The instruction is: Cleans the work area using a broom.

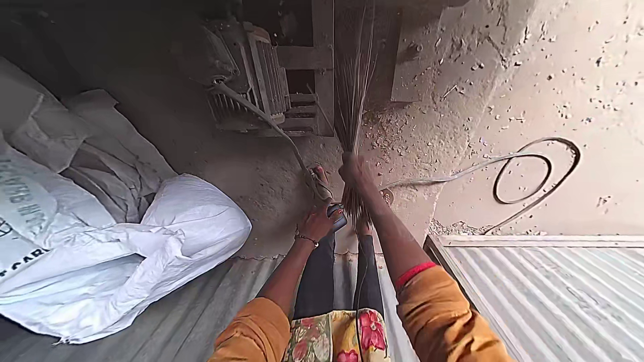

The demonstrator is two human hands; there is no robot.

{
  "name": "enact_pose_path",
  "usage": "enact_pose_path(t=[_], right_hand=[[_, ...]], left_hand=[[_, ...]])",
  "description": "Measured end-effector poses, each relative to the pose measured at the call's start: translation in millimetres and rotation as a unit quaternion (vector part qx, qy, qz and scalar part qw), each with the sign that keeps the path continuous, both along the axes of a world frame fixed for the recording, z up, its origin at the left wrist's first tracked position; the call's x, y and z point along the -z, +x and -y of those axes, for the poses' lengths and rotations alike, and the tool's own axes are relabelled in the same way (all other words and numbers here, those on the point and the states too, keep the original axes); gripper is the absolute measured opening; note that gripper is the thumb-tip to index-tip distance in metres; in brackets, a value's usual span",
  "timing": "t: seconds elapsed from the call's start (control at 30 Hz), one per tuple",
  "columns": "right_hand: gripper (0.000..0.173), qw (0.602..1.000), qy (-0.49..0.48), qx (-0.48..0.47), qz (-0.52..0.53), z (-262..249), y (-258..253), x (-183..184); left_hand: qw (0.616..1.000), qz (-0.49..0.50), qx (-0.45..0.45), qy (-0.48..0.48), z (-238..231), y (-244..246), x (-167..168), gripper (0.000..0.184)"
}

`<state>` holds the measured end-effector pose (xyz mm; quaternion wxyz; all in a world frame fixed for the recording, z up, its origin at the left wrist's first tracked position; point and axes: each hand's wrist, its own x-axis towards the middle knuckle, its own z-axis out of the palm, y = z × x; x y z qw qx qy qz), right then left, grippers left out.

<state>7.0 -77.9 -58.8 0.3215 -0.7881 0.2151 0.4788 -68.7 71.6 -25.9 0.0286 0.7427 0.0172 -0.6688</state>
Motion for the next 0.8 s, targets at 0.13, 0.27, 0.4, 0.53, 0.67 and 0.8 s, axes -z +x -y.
enact_pose_path(t=[0.13, 0.27, 0.4, 0.53, 0.67, 0.8], right_hand=[[0.025, 0.996, -0.028, 0.051, -0.073, 0.9, -97.7, -62.4], [0.033, 0.993, -0.043, 0.106, 0.012, -10.6, -76.8, -119.2], [0.029, 0.999, -0.033, 0.009, 0.027, -6.7, 21.0, -35.2], [0.021, 0.998, -0.018, 0.054, -0.012, 11.8, -17.1, -4.6], [0.022, 0.991, 0.005, 0.107, -0.082, 10.8, -82.5, -89.7], [0.027, 0.990, 0.009, 0.136, -0.021, 0.5, -51.6, -131.1]], left_hand=[[1.000, 0.003, 0.011, 0.005, 3.8, 0.2, -1.9, 0.065], [1.000, 0.004, 0.015, 0.018, 7.0, 0.5, -4.1, 0.063], [0.999, 0.001, 0.036, 0.032, 10.6, 3.1, -2.3, 0.063], [0.999, 0.000, 0.043, 0.024, 8.5, 3.2, 2.5, 0.066], [0.998, 0.004, 0.065, 0.024, 12.2, 6.8, 3.1, 0.065], [0.998, -0.004, 0.059, 0.027, 21.1, 14.7, -9.9, 0.059]])
